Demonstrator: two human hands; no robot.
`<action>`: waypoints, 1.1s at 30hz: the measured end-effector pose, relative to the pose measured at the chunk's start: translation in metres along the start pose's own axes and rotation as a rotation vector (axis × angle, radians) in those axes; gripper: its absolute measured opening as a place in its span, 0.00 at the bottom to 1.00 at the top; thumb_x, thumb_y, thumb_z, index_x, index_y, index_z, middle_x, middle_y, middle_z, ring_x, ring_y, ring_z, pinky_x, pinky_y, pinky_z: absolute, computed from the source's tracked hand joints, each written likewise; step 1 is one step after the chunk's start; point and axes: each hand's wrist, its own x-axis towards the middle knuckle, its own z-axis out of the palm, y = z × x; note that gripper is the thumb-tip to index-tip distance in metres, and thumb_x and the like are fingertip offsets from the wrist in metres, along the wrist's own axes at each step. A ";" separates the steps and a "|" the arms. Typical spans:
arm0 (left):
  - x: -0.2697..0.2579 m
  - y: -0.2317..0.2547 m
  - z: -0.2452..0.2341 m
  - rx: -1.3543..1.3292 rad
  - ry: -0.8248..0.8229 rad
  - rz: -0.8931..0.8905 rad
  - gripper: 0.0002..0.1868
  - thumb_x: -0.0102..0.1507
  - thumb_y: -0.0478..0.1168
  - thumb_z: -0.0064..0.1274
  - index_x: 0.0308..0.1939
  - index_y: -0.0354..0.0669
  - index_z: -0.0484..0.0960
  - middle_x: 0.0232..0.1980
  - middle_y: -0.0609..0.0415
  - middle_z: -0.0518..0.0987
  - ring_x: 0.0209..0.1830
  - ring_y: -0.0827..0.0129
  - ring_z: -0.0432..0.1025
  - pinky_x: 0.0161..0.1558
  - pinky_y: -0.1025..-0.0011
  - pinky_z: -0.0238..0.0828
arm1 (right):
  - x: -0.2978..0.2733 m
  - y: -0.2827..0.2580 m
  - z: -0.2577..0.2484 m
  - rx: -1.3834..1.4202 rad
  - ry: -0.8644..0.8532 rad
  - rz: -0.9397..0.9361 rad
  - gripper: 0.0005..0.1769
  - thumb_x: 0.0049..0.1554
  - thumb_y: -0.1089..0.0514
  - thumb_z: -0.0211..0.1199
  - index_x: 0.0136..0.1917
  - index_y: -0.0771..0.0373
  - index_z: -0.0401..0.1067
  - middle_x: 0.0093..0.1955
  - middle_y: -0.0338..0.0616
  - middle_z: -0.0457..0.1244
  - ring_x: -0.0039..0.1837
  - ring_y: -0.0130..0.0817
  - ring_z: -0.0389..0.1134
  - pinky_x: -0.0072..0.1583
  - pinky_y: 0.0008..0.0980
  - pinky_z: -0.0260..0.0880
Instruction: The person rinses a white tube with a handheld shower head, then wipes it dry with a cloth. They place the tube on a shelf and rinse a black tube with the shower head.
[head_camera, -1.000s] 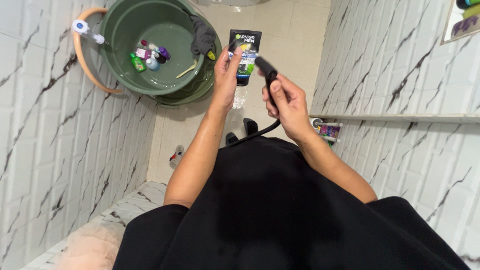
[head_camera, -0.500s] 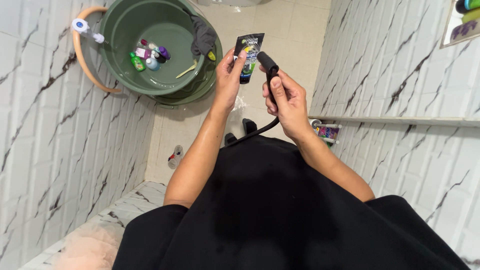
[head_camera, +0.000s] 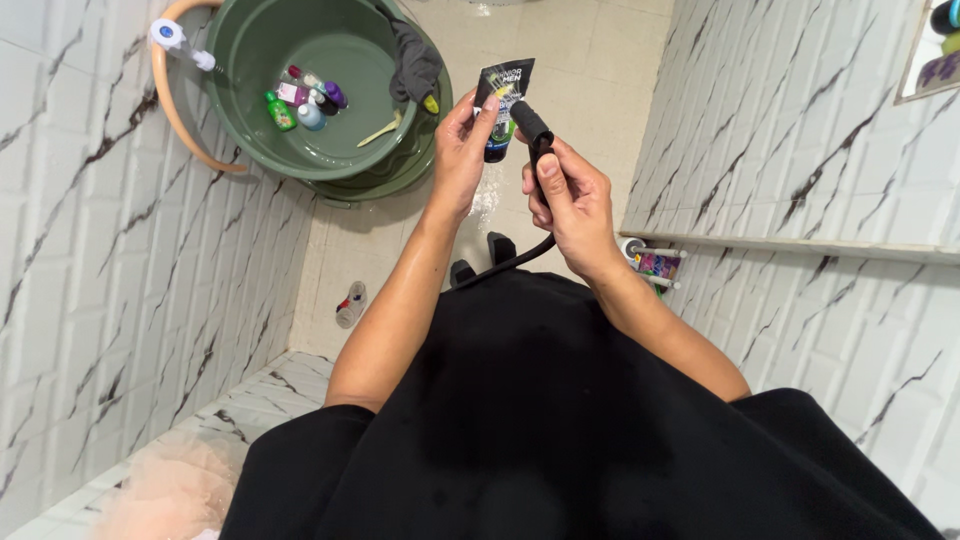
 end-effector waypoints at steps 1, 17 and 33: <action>0.000 0.000 0.000 0.005 0.004 -0.005 0.20 0.72 0.45 0.52 0.62 0.34 0.80 0.48 0.59 0.81 0.45 0.81 0.72 0.47 0.79 0.70 | -0.001 0.000 0.000 -0.001 -0.002 -0.001 0.27 0.71 0.47 0.53 0.77 0.64 0.64 0.44 0.36 0.60 0.36 0.17 0.53 0.38 0.19 0.53; -0.006 -0.009 0.009 -0.010 -0.003 -0.011 0.17 0.73 0.45 0.52 0.57 0.34 0.82 0.45 0.59 0.81 0.43 0.80 0.72 0.44 0.78 0.70 | -0.013 -0.002 -0.011 -0.012 0.019 -0.010 0.28 0.71 0.46 0.53 0.76 0.65 0.64 0.44 0.35 0.60 0.36 0.17 0.54 0.38 0.19 0.52; 0.011 0.000 0.022 -0.445 0.091 -0.143 0.24 0.71 0.47 0.42 0.68 0.62 0.52 0.59 0.48 0.75 0.55 0.60 0.75 0.53 0.59 0.79 | -0.005 0.009 -0.029 0.027 0.018 0.110 0.25 0.70 0.47 0.51 0.73 0.63 0.66 0.43 0.34 0.59 0.35 0.16 0.53 0.36 0.18 0.52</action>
